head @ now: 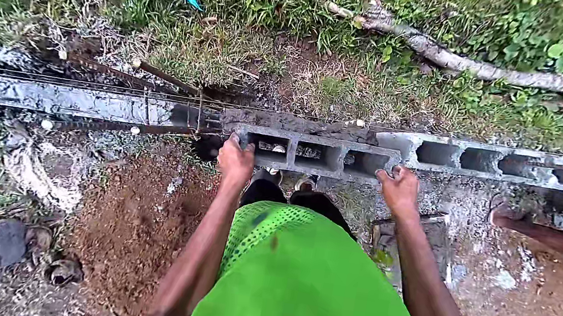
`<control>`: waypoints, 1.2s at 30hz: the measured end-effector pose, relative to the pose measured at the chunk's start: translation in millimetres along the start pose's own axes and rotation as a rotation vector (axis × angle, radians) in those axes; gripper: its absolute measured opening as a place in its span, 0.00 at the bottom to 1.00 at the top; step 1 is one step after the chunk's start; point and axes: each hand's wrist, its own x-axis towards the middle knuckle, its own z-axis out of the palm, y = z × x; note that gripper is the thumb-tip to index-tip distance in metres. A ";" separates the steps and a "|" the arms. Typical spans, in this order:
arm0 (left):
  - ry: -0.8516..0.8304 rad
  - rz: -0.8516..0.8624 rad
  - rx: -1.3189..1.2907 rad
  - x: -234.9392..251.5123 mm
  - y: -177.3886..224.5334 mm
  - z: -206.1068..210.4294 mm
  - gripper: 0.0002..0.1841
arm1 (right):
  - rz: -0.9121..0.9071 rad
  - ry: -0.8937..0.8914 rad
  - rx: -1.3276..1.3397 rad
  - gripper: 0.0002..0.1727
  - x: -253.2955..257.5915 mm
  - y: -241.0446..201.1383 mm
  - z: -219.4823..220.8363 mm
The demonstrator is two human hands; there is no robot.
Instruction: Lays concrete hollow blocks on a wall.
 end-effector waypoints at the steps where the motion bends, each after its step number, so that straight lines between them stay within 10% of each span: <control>1: -0.006 -0.002 0.006 0.3 1.7 -0.1 0.16 | 0.010 -0.005 0.000 0.21 1.4 -0.5 -0.1; 36: 0.056 0.054 0.216 1.6 21.0 21.2 0.23 | -0.130 -0.127 -0.113 0.25 27.0 2.0 -37.3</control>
